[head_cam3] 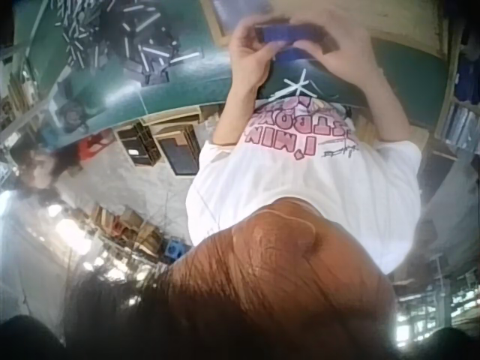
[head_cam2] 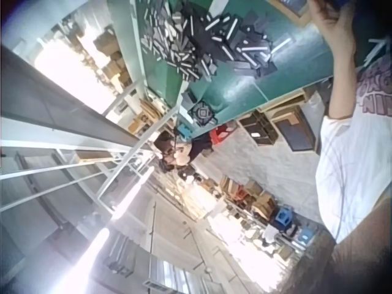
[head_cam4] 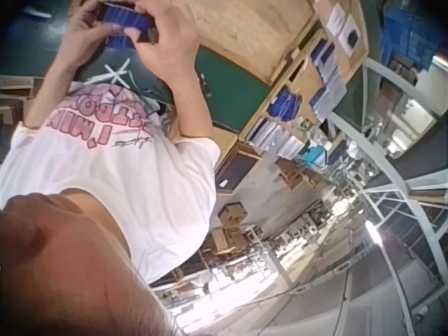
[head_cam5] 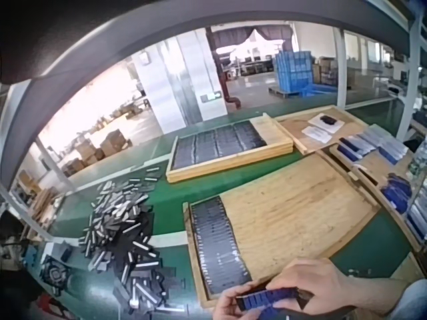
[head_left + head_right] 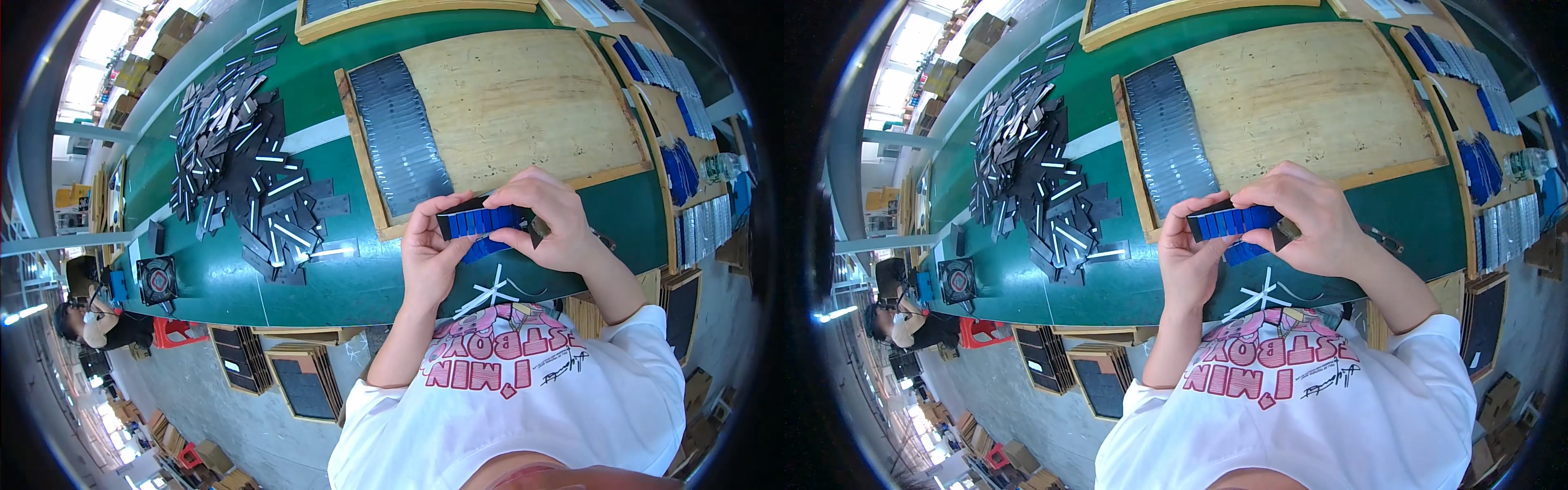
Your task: Assembling small black strips into a blue holder at a factory workbench.
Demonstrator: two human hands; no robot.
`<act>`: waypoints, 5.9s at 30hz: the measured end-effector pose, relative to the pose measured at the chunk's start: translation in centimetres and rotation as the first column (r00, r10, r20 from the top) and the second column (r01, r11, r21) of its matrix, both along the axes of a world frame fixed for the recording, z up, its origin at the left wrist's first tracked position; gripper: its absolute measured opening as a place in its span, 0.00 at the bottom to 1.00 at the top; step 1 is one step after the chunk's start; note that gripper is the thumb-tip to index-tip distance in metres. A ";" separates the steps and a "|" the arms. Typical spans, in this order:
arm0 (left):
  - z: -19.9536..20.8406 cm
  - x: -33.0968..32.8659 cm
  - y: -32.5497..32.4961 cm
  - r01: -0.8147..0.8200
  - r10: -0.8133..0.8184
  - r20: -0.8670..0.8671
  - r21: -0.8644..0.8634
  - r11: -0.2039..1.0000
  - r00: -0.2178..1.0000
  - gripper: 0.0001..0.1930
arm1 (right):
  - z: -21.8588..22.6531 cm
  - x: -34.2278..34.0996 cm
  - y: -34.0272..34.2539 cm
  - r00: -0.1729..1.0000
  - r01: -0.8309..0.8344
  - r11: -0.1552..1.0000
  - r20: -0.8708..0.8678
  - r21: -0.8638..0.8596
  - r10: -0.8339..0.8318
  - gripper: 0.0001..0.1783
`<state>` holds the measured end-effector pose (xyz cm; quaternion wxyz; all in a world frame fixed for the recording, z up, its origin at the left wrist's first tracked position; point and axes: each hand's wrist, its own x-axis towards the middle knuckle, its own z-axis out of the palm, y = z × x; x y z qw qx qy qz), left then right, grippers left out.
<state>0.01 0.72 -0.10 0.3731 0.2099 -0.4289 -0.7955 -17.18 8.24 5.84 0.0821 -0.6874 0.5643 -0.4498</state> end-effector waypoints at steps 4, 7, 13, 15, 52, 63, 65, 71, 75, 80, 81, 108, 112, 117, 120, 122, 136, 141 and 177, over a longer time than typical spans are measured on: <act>0.0 0.0 0.1 0.000 0.000 -0.005 -0.018 1.000 1.000 0.23 | 0.2 0.1 0.0 1.000 -0.009 1.000 0.021 0.009 0.009 0.28; 0.1 0.1 0.1 0.007 -0.007 -0.023 -0.007 1.000 1.000 0.23 | 0.2 0.1 -0.2 0.999 -0.016 1.000 0.027 0.002 0.016 0.27; 0.3 0.2 0.2 0.013 -0.009 -0.052 0.088 0.996 0.999 0.23 | -0.2 -0.2 -0.7 0.999 -0.040 0.999 0.035 -0.012 0.040 0.24; 0.3 0.1 0.1 0.035 -0.027 -0.064 0.123 0.992 0.998 0.23 | -0.2 -0.2 -0.6 0.999 -0.032 1.000 0.040 -0.001 0.032 0.24; 1.4 0.5 -0.5 -0.112 0.116 -0.028 0.113 0.987 0.993 0.24 | -2.0 -6.6 7.9 0.875 0.475 0.872 0.043 0.119 -0.482 0.15; 0.8 0.8 -1.5 -0.105 0.122 -0.083 0.187 0.977 0.989 0.22 | -4.5 0.5 2.8 0.981 -0.017 0.998 -0.191 0.058 0.028 0.18; 0.9 0.8 -1.5 -0.099 0.119 -0.093 0.195 0.976 0.988 0.21 | -4.6 0.7 2.7 0.977 -0.031 0.998 -0.207 0.061 0.043 0.18; 0.9 0.5 -1.5 -0.089 0.110 -0.101 0.195 0.977 0.989 0.21 | -4.4 0.7 2.6 0.972 -0.034 0.998 -0.233 0.051 0.045 0.17; 0.7 0.5 -1.5 -0.087 0.103 -0.083 0.175 0.981 0.991 0.22 | -4.3 0.6 2.6 0.980 -0.030 0.998 -0.194 0.050 0.039 0.17; 0.5 0.4 -1.5 -0.098 0.115 -0.093 0.169 0.981 0.989 0.22 | -3.5 0.1 2.4 0.997 -0.058 0.995 -0.044 0.079 0.061 0.19; 0.6 0.4 -1.5 -0.102 0.119 -0.085 0.180 0.978 0.989 0.21 | -3.0 0.0 2.4 0.997 -0.075 0.994 0.030 0.084 0.073 0.20; -0.3 0.3 -0.8 -0.004 0.005 -0.010 0.027 1.000 1.000 0.24 | -0.4 0.5 -0.9 0.999 -0.006 0.999 -0.044 -0.039 0.005 0.23; -0.3 0.2 -0.7 -0.012 0.013 -0.008 0.029 1.000 1.000 0.24 | -0.4 0.6 -0.8 0.998 -0.001 0.999 -0.062 -0.038 -0.001 0.23; -0.2 0.2 -0.7 -0.012 0.012 0.005 0.000 1.000 1.000 0.24 | -0.5 0.5 -0.8 0.998 0.003 1.000 -0.057 -0.030 -0.004 0.24; -0.2 0.1 -0.6 -0.007 0.007 -0.018 0.032 0.999 1.000 0.24 | -0.7 0.3 -0.9 0.999 0.004 1.000 -0.045 -0.026 -0.005 0.24; -0.1 0.1 -0.6 0.009 -0.006 -0.042 0.066 0.998 0.999 0.24 | -0.7 0.2 -1.0 1.000 -0.018 1.000 -0.010 -0.013 0.018 0.23; 0.3 0.4 -0.7 0.079 -0.056 -0.107 0.226 0.971 0.993 0.23 | -1.2 0.2 -1.3 0.989 -0.048 0.999 0.137 -0.002 0.048 0.21; 0.3 0.3 -0.6 0.074 -0.050 -0.106 0.236 0.969 0.993 0.23 | -1.3 0.1 -1.4 0.989 -0.051 0.999 0.137 -0.002 0.051 0.22; 0.2 0.3 -0.3 -0.005 0.009 -0.026 0.150 0.989 1.000 0.23 | -0.5 -25.0 16.8 0.512 0.850 0.503 0.020 -0.158 -0.859 0.23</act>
